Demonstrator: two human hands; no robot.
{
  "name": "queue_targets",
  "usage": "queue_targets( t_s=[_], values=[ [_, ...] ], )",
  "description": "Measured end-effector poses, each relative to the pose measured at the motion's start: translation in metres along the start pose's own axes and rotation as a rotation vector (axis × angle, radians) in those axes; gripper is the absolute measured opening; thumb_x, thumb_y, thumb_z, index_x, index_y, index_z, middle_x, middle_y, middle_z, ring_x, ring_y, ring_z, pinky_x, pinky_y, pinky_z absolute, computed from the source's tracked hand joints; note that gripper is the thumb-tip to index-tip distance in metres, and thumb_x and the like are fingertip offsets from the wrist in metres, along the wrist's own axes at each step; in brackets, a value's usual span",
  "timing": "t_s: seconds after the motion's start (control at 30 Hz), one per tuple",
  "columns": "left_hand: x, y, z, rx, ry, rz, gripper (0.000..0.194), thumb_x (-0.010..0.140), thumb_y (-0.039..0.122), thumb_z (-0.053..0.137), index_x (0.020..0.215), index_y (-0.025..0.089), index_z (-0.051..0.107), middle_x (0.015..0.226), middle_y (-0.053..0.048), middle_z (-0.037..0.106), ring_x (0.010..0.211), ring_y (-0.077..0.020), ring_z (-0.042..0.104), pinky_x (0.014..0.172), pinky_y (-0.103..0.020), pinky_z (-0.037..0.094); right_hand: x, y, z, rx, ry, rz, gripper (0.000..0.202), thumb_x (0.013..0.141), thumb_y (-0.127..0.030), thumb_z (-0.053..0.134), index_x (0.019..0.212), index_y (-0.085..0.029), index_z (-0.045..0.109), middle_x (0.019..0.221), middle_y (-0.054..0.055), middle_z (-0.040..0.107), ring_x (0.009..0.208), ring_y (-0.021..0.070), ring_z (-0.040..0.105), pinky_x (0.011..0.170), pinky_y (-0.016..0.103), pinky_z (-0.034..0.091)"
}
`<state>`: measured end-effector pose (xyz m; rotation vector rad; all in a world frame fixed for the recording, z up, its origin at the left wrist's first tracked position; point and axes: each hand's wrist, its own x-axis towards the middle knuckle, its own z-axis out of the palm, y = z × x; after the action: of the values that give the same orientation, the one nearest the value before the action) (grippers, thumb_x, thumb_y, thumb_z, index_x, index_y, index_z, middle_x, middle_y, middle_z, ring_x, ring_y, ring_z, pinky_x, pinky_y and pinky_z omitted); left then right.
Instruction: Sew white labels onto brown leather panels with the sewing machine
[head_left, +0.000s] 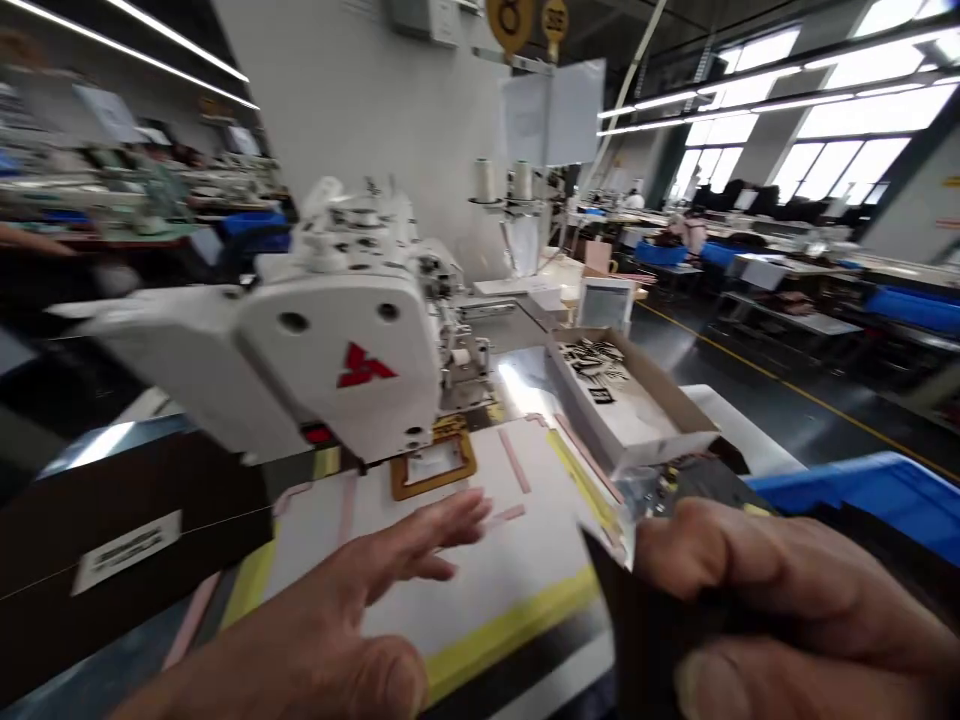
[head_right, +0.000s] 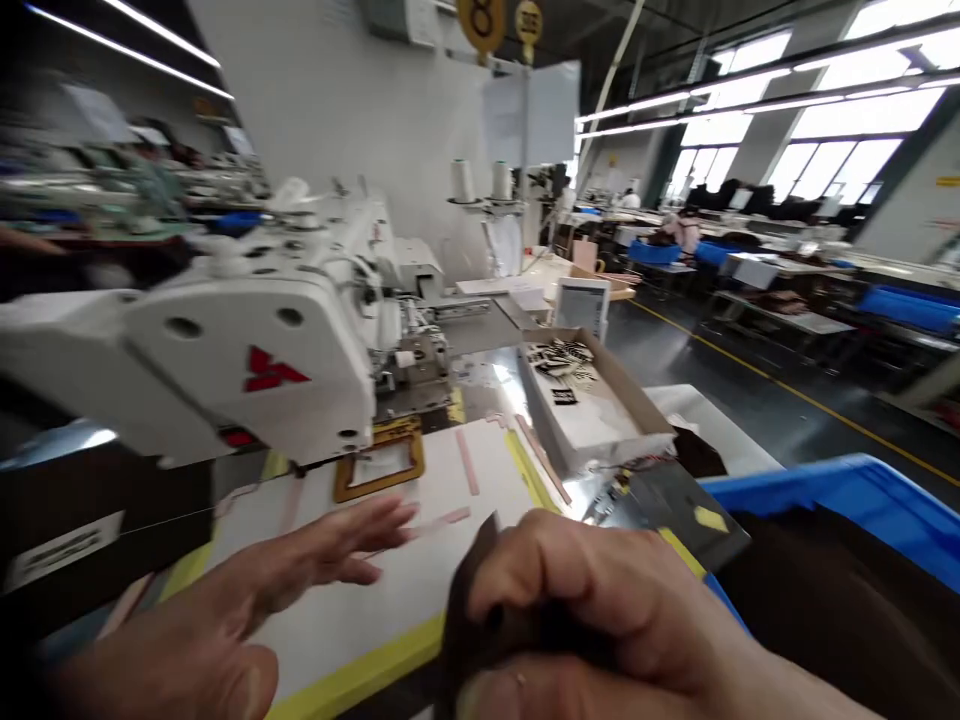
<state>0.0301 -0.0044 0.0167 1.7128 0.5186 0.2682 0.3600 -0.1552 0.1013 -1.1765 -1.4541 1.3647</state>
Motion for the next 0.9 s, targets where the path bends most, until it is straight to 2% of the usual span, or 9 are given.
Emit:
queue_targets(
  t_s=[0.1,0.17,0.27,0.37,0.47,0.57,0.7,0.8,0.9],
  values=[
    [0.001,0.005,-0.001,-0.306,-0.053,-0.059,0.088,0.083,0.078,0.072,0.152,0.03,0.052,0.13,-0.012,0.071,0.116,-0.0309,0.067,0.103,-0.045,0.052,0.055,0.018,0.023,0.168,-0.043,0.064,0.02,0.097,-0.042,0.075,0.098,-0.023,0.067,0.086,0.002,0.067,0.074,0.015,0.06,0.065,0.026,0.049],
    [0.001,0.005,-0.003,-0.357,0.0,-0.144,0.069,0.089,0.071,0.072,0.138,0.022,0.063,0.108,-0.009,0.075,0.095,-0.0233,0.069,0.09,-0.036,0.055,0.086,0.039,0.034,0.241,-0.028,0.101,0.025,0.097,-0.042,0.075,0.094,-0.02,0.063,0.086,0.002,0.067,0.077,0.0145,0.059,0.069,0.026,0.048],
    [-0.004,0.001,-0.008,-0.342,0.191,-0.309,0.071,0.09,0.07,0.071,0.142,0.022,0.059,0.134,-0.015,0.066,0.097,-0.0227,0.07,0.074,-0.028,0.056,0.112,0.064,0.042,0.285,-0.06,0.161,0.029,0.096,-0.041,0.076,0.092,-0.018,0.06,0.083,0.001,0.065,0.073,0.0129,0.056,0.066,0.025,0.043],
    [-0.008,-0.001,-0.013,-0.319,0.159,-0.392,0.084,0.091,0.07,0.07,0.16,0.033,0.041,0.155,-0.017,0.051,0.09,-0.0215,0.072,0.063,-0.026,0.054,0.116,0.062,0.047,0.283,-0.22,0.169,0.028,0.094,-0.04,0.077,0.094,-0.019,0.059,0.08,-0.002,0.06,0.068,0.0103,0.05,0.062,0.022,0.039],
    [-0.011,0.011,-0.016,-0.247,0.011,-0.289,0.098,0.072,0.066,0.088,0.157,0.042,0.046,0.151,-0.008,0.057,0.1,-0.0258,0.07,0.084,-0.037,0.058,0.11,0.04,0.051,0.244,-0.464,0.115,0.026,0.091,-0.04,0.079,0.097,-0.021,0.061,0.09,-0.001,0.062,0.078,0.0121,0.054,0.073,0.024,0.045],
    [-0.012,0.031,-0.016,-0.173,-0.021,-0.226,0.064,0.065,0.068,0.091,0.12,0.037,0.079,0.135,-0.001,0.069,0.125,-0.034,0.061,0.112,-0.047,0.045,0.105,0.027,0.051,0.176,-0.56,0.073,0.028,0.091,-0.047,0.077,0.095,-0.023,0.063,0.096,0.001,0.063,0.087,0.0149,0.06,0.084,0.028,0.048],
    [-0.013,0.033,-0.021,-0.319,-0.103,-0.43,0.042,0.078,0.061,0.084,0.099,0.025,0.08,0.1,-0.003,0.075,0.093,-0.0231,0.067,0.084,-0.031,0.053,0.114,0.048,0.04,0.094,-0.348,0.145,0.027,0.094,-0.045,0.074,0.098,-0.021,0.063,0.087,-0.001,0.062,0.077,0.0126,0.057,0.067,0.022,0.046],
    [-0.012,0.011,-0.028,-0.233,0.126,-0.518,0.038,0.082,0.057,0.08,0.095,0.021,0.074,0.089,0.0,0.07,0.078,-0.0157,0.061,0.069,-0.022,0.046,0.131,0.078,0.03,-0.021,-0.167,0.14,0.021,0.098,-0.04,0.067,0.093,-0.02,0.06,0.085,0.0,0.065,0.076,0.014,0.063,0.064,0.022,0.05],
    [-0.008,-0.011,-0.036,0.045,0.325,-0.645,0.045,0.084,0.064,0.072,0.086,0.02,0.065,0.072,0.002,0.062,0.061,-0.0157,0.059,0.055,-0.023,0.043,0.15,0.1,0.021,-0.192,-0.079,0.285,0.03,0.1,-0.043,0.06,0.081,-0.022,0.049,0.063,-0.006,0.055,0.053,0.0143,0.064,0.046,0.021,0.045]
  ],
)
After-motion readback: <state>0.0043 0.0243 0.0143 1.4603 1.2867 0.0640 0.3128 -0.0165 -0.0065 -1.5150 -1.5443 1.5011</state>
